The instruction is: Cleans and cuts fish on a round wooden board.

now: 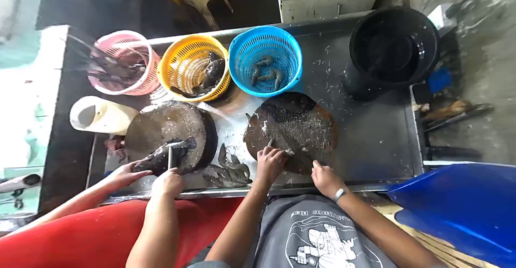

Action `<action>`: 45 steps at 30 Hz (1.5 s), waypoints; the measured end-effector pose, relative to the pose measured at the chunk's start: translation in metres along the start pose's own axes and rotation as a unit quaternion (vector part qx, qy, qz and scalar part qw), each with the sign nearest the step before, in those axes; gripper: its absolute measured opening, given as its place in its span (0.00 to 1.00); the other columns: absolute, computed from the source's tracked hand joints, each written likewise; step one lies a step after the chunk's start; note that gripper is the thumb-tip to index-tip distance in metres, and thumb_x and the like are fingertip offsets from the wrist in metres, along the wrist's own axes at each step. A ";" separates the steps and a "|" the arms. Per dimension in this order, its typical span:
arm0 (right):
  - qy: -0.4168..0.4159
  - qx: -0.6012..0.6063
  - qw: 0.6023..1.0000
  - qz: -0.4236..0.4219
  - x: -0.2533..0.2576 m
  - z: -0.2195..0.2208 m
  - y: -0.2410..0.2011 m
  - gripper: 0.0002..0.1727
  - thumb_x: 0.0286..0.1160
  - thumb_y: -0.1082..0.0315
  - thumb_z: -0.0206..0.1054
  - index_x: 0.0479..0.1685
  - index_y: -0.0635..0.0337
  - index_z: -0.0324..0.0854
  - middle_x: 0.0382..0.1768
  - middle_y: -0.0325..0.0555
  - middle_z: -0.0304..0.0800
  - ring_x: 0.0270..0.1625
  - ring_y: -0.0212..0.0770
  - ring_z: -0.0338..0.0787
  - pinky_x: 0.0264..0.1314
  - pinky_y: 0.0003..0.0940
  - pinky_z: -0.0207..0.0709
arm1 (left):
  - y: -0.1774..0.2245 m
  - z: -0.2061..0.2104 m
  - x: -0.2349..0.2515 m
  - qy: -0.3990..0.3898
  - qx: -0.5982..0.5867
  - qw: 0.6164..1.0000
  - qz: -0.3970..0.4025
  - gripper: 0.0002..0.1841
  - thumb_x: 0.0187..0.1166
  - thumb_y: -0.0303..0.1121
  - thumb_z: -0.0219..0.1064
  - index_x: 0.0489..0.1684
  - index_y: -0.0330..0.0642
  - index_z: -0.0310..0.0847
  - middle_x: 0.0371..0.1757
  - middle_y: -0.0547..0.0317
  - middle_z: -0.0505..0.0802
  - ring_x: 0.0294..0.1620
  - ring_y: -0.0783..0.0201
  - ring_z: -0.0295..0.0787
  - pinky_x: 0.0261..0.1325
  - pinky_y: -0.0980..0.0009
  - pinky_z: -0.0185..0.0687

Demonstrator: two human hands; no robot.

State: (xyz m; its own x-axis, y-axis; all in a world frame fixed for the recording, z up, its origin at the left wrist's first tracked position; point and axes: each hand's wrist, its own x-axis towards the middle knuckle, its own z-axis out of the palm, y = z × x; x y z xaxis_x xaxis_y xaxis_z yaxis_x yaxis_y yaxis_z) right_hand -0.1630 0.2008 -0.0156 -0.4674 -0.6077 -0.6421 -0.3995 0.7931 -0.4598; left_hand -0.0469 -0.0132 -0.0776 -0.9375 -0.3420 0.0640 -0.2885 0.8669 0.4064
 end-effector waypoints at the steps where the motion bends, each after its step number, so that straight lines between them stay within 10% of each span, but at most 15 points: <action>1: -0.004 -0.003 1.000 0.006 -0.005 -0.004 0.002 0.21 0.93 0.57 0.44 0.69 0.58 0.74 0.45 0.58 0.92 0.53 0.58 0.94 0.56 0.58 0.86 | -0.002 -0.001 -0.001 -0.002 -0.012 1.000 -0.001 0.08 0.82 0.41 0.68 0.49 0.60 0.94 0.57 0.66 0.95 0.64 0.55 0.87 0.67 0.46 0.77; 12: -0.042 -0.052 0.997 -0.034 0.002 -0.022 -0.008 0.20 0.93 0.56 0.44 0.64 0.55 0.76 0.41 0.56 0.91 0.50 0.57 0.94 0.51 0.57 0.85 | -0.014 -0.001 -0.011 0.016 -0.072 0.997 0.020 0.11 0.83 0.28 0.64 0.47 0.51 0.95 0.57 0.63 0.96 0.64 0.54 0.88 0.69 0.52 0.82; 18: 0.109 -0.005 0.985 -0.136 0.001 -0.025 -0.029 0.22 0.89 0.59 0.48 0.64 0.62 0.82 0.37 0.55 0.92 0.43 0.55 0.95 0.47 0.54 0.87 | -0.014 0.001 -0.012 0.034 -0.076 0.996 0.023 0.10 0.82 0.27 0.65 0.46 0.50 0.95 0.57 0.61 0.95 0.64 0.55 0.87 0.70 0.56 0.82; 24: -0.043 -0.028 0.998 -0.034 0.015 -0.007 -0.005 0.21 0.92 0.58 0.45 0.68 0.59 0.75 0.43 0.59 0.92 0.52 0.59 0.94 0.55 0.59 0.85 | -0.014 0.001 -0.011 0.044 -0.065 0.997 0.023 0.10 0.82 0.28 0.66 0.46 0.50 0.95 0.55 0.61 0.95 0.63 0.56 0.88 0.69 0.58 0.83; 37: 0.142 0.041 0.975 -0.167 0.014 -0.040 -0.044 0.20 0.88 0.61 0.51 0.61 0.64 0.83 0.34 0.55 0.92 0.40 0.53 0.94 0.48 0.53 0.86 | -0.005 -0.001 -0.032 -0.044 -0.053 0.996 0.056 0.13 0.89 0.34 0.58 0.53 0.58 0.92 0.64 0.69 0.94 0.66 0.56 0.87 0.66 0.51 0.79; 45: -0.010 -0.044 0.996 -0.072 0.049 -0.016 -0.024 0.22 0.91 0.57 0.45 0.72 0.56 0.75 0.46 0.60 0.93 0.55 0.61 0.94 0.57 0.62 0.84 | -0.005 -0.001 -0.033 -0.063 0.031 0.996 0.061 0.15 0.89 0.42 0.57 0.68 0.63 0.84 0.70 0.69 0.90 0.75 0.55 0.81 0.79 0.46 0.68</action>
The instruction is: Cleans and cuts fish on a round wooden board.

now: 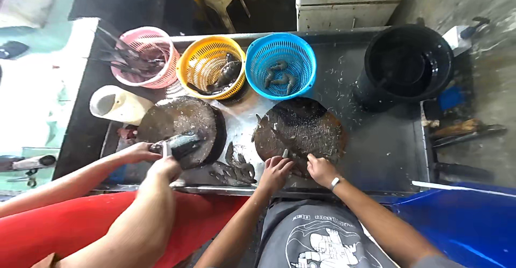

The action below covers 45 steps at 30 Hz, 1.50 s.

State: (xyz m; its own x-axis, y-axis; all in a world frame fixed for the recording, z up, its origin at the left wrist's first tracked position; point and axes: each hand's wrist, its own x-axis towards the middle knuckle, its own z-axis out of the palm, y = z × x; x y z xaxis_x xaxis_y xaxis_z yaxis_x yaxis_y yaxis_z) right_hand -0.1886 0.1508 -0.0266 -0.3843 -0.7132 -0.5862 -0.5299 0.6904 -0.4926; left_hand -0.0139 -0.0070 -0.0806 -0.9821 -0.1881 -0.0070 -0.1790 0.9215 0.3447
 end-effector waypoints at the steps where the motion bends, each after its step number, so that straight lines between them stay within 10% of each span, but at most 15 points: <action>1: 0.002 0.015 1.000 -0.007 -0.009 -0.001 0.005 0.22 0.91 0.57 0.46 0.70 0.57 0.76 0.44 0.59 0.93 0.53 0.60 0.94 0.56 0.61 0.84 | 0.000 -0.001 -0.001 -0.018 0.016 1.000 -0.005 0.17 0.89 0.43 0.56 0.71 0.61 0.82 0.70 0.66 0.90 0.75 0.54 0.81 0.79 0.45 0.68; 4: -0.053 0.096 0.994 0.000 -0.021 -0.018 0.022 0.22 0.91 0.58 0.49 0.71 0.61 0.77 0.42 0.59 0.91 0.46 0.56 0.93 0.53 0.57 0.84 | 0.002 -0.005 0.006 -0.038 0.025 0.999 -0.020 0.20 0.90 0.45 0.55 0.74 0.51 0.78 0.66 0.55 0.91 0.70 0.47 0.84 0.75 0.44 0.72; 7: -0.051 0.238 0.966 0.083 -0.004 -0.032 0.037 0.22 0.94 0.57 0.49 0.77 0.59 0.70 0.29 0.49 0.81 0.21 0.41 0.83 0.25 0.40 0.83 | -0.002 -0.016 0.029 0.011 -0.046 0.995 -0.084 0.19 0.91 0.41 0.54 0.72 0.43 0.79 0.64 0.48 0.91 0.70 0.43 0.83 0.74 0.45 0.74; 10: 0.081 0.239 0.963 0.095 0.002 -0.052 0.046 0.28 0.87 0.62 0.58 0.85 0.60 0.68 0.54 0.64 0.90 0.41 0.53 0.93 0.51 0.55 0.87 | -0.008 -0.053 0.083 0.130 -0.204 0.947 -0.213 0.22 0.95 0.37 0.45 0.75 0.31 0.73 0.62 0.37 0.89 0.67 0.42 0.85 0.75 0.45 0.76; 13: 0.120 0.313 0.940 0.062 -0.016 -0.045 0.064 0.33 0.87 0.61 0.59 0.90 0.60 0.58 0.38 0.54 0.88 0.22 0.42 0.87 0.29 0.43 0.88 | -0.031 -0.098 0.148 0.242 -0.356 0.850 -0.303 0.24 0.97 0.42 0.41 0.74 0.34 0.74 0.56 0.42 0.92 0.53 0.54 0.92 0.60 0.52 0.87; 15: 0.154 0.303 0.940 0.039 -0.043 -0.029 0.074 0.31 0.86 0.61 0.61 0.86 0.63 0.64 0.36 0.50 0.90 0.23 0.40 0.88 0.28 0.40 0.89 | -0.061 -0.108 0.152 0.245 -0.364 0.843 -0.311 0.24 0.96 0.43 0.44 0.76 0.37 0.76 0.66 0.44 0.90 0.63 0.56 0.89 0.69 0.55 0.83; 18: 0.252 0.147 0.957 -0.004 -0.088 0.005 0.090 0.30 0.85 0.58 0.64 0.86 0.56 0.71 0.66 0.54 0.92 0.62 0.49 0.94 0.70 0.52 0.85 | -0.094 -0.091 0.078 0.116 -0.136 0.923 -0.339 0.21 0.93 0.43 0.52 0.68 0.39 0.82 0.68 0.40 0.88 0.73 0.43 0.83 0.76 0.42 0.76; 23: 0.331 -0.095 0.937 -0.065 -0.145 0.093 0.148 0.26 0.83 0.59 0.58 0.80 0.43 0.81 0.47 0.57 0.92 0.44 0.56 0.94 0.44 0.54 0.90 | -0.112 -0.014 -0.026 -0.223 0.098 0.918 -0.313 0.25 0.68 0.39 0.75 0.63 0.37 0.86 0.74 0.34 0.82 0.79 0.30 0.71 0.72 0.30 0.71; 27: 0.254 -0.170 0.950 -0.056 -0.112 0.062 0.136 0.33 0.81 0.65 0.60 0.88 0.34 0.70 0.58 0.62 0.90 0.56 0.63 0.93 0.53 0.60 0.87 | -0.113 -0.012 -0.023 -0.325 0.154 0.885 -0.294 0.27 0.70 0.40 0.74 0.66 0.31 0.83 0.80 0.33 0.76 0.83 0.32 0.67 0.73 0.34 0.73; 32: 0.248 0.133 0.951 0.131 -0.028 -0.073 0.082 0.27 0.93 0.57 0.51 0.89 0.50 0.68 0.71 0.58 0.87 0.68 0.56 0.90 0.75 0.56 0.79 | -0.097 -0.067 -0.017 -0.069 -0.040 0.904 -0.419 0.21 0.81 0.34 0.65 0.66 0.28 0.81 0.73 0.27 0.80 0.76 0.31 0.76 0.76 0.36 0.73; 35: 0.281 0.308 0.906 0.078 -0.043 -0.072 0.089 0.29 0.93 0.56 0.53 0.87 0.60 0.65 0.36 0.52 0.88 0.29 0.46 0.89 0.37 0.47 0.88 | -0.051 -0.101 0.011 0.107 -0.260 0.863 -0.420 0.19 0.88 0.41 0.60 0.62 0.33 0.83 0.54 0.43 0.92 0.54 0.52 0.90 0.63 0.52 0.85; 39: 0.108 0.358 0.918 0.131 -0.073 -0.023 0.099 0.31 0.96 0.58 0.44 0.94 0.60 0.50 0.30 0.47 0.80 0.21 0.41 0.81 0.26 0.41 0.83 | -0.003 -0.073 0.059 0.109 -0.523 0.736 -0.415 0.15 0.86 0.35 0.67 0.60 0.32 0.80 0.40 0.47 0.94 0.35 0.59 0.93 0.43 0.60 0.93; 41: 0.061 0.354 0.918 0.170 -0.074 0.001 0.105 0.30 0.95 0.60 0.45 0.92 0.60 0.53 0.28 0.48 0.79 0.18 0.41 0.81 0.23 0.41 0.83 | -0.003 -0.039 0.069 0.091 -0.428 0.792 -0.426 0.19 0.78 0.37 0.75 0.61 0.36 0.82 0.41 0.48 0.95 0.34 0.58 0.95 0.42 0.59 0.94; 45: 0.105 0.236 0.953 0.156 -0.075 -0.001 0.087 0.21 0.87 0.63 0.49 0.69 0.64 0.76 0.31 0.53 0.88 0.26 0.47 0.90 0.36 0.49 0.89 | 0.011 -0.033 0.073 0.117 -0.171 0.925 -0.320 0.33 0.72 0.44 0.78 0.75 0.40 0.74 0.65 0.42 0.87 0.64 0.46 0.87 0.67 0.45 0.84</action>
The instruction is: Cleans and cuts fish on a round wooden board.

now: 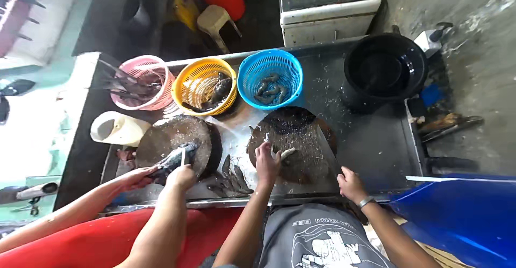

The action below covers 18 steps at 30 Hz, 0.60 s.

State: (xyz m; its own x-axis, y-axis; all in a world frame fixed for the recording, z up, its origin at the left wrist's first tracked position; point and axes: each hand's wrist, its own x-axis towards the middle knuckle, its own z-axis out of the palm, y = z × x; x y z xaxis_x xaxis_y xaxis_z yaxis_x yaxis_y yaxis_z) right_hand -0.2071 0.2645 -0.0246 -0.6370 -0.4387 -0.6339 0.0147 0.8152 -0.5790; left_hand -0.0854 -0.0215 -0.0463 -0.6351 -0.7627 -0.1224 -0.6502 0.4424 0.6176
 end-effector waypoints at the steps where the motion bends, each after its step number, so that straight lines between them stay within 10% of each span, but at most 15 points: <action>1: 0.005 -0.035 0.999 -0.013 -0.003 -0.001 -0.010 0.21 0.86 0.63 0.50 0.68 0.64 0.78 0.37 0.56 0.90 0.35 0.50 0.93 0.44 0.53 0.88 | 0.001 0.002 -0.003 0.000 0.039 0.998 0.050 0.30 0.71 0.45 0.78 0.71 0.43 0.79 0.68 0.44 0.87 0.67 0.46 0.86 0.68 0.44 0.84; 3: 0.011 -0.080 0.996 -0.048 -0.002 -0.001 -0.032 0.20 0.88 0.60 0.51 0.64 0.63 0.80 0.44 0.60 0.92 0.50 0.57 0.93 0.56 0.59 0.83 | -0.001 0.012 -0.001 -0.039 0.105 0.985 0.134 0.23 0.72 0.46 0.75 0.65 0.52 0.87 0.69 0.52 0.89 0.70 0.46 0.84 0.67 0.42 0.79; 7: 0.058 -0.102 0.980 -0.161 -0.008 0.003 -0.077 0.21 0.91 0.57 0.49 0.56 0.63 0.81 0.33 0.54 0.90 0.40 0.54 0.93 0.47 0.53 0.85 | -0.006 0.022 0.001 -0.094 0.154 0.967 0.179 0.15 0.80 0.48 0.68 0.56 0.56 0.93 0.62 0.61 0.95 0.64 0.52 0.89 0.66 0.45 0.80; 14: 0.150 -0.061 0.960 -0.228 -0.011 0.018 -0.067 0.20 0.86 0.60 0.52 0.54 0.65 0.85 0.26 0.50 0.88 0.31 0.49 0.91 0.38 0.49 0.86 | 0.024 0.010 0.020 -0.203 0.107 0.973 0.031 0.15 0.80 0.52 0.68 0.47 0.56 0.95 0.48 0.59 0.97 0.54 0.52 0.93 0.59 0.39 0.85; 18: 0.037 -0.117 0.989 -0.080 -0.010 0.016 -0.020 0.24 0.91 0.59 0.47 0.74 0.63 0.76 0.42 0.60 0.93 0.49 0.58 0.95 0.56 0.58 0.85 | 0.032 0.011 0.030 -0.109 0.099 0.988 0.054 0.26 0.83 0.48 0.68 0.79 0.56 0.75 0.64 0.48 0.91 0.55 0.41 0.92 0.53 0.34 0.86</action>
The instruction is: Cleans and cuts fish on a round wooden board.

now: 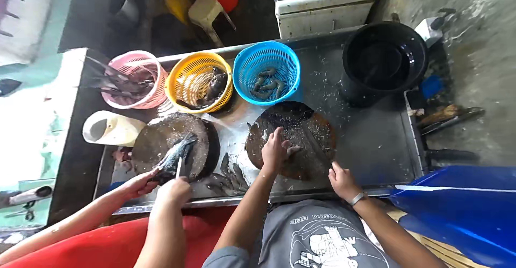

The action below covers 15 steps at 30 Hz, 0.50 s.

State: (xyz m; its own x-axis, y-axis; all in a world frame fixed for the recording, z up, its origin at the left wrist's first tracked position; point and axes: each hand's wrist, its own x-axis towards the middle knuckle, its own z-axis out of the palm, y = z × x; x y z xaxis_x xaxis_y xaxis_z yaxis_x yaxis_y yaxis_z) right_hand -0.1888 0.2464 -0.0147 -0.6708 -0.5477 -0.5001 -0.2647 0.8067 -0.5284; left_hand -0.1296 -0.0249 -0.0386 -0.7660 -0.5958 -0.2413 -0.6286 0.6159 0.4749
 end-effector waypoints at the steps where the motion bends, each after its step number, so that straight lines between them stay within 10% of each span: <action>1: -0.028 -0.010 0.999 0.026 0.000 0.001 0.007 0.24 0.92 0.59 0.47 0.75 0.63 0.74 0.44 0.61 0.93 0.52 0.58 0.94 0.59 0.58 0.84 | 0.001 -0.001 -0.002 0.033 0.006 0.999 0.027 0.27 0.83 0.48 0.69 0.79 0.53 0.73 0.67 0.47 0.89 0.57 0.42 0.91 0.54 0.38 0.88; 4: -0.051 -0.016 0.997 0.047 0.000 -0.006 0.006 0.22 0.92 0.60 0.47 0.72 0.61 0.75 0.44 0.60 0.92 0.52 0.58 0.94 0.57 0.57 0.84 | -0.008 0.007 -0.017 0.020 0.021 0.990 0.141 0.20 0.80 0.45 0.71 0.67 0.49 0.87 0.66 0.52 0.91 0.67 0.49 0.87 0.69 0.46 0.82; 11: 0.059 0.033 0.995 -0.076 -0.001 -0.018 -0.045 0.21 0.89 0.60 0.49 0.63 0.66 0.80 0.32 0.54 0.89 0.39 0.53 0.93 0.46 0.52 0.85 | -0.024 0.031 -0.034 0.000 0.062 0.981 0.182 0.13 0.82 0.43 0.68 0.55 0.52 0.93 0.59 0.59 0.96 0.61 0.52 0.91 0.63 0.47 0.83; 15: -0.053 -0.006 0.998 -0.023 0.017 0.013 -0.038 0.24 0.91 0.61 0.46 0.78 0.64 0.71 0.47 0.60 0.93 0.55 0.58 0.94 0.61 0.56 0.84 | -0.024 0.033 -0.035 0.012 0.095 0.976 0.196 0.13 0.82 0.44 0.67 0.55 0.52 0.93 0.58 0.58 0.96 0.60 0.52 0.92 0.60 0.47 0.84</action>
State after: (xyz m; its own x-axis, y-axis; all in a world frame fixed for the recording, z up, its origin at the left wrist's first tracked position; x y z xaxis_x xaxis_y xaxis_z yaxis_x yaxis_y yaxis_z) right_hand -0.1812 0.2034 -0.0116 -0.5801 -0.6048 -0.5456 -0.3022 0.7818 -0.5454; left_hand -0.0922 -0.0023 -0.0692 -0.9510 -0.3048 -0.0517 -0.3024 0.8821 0.3613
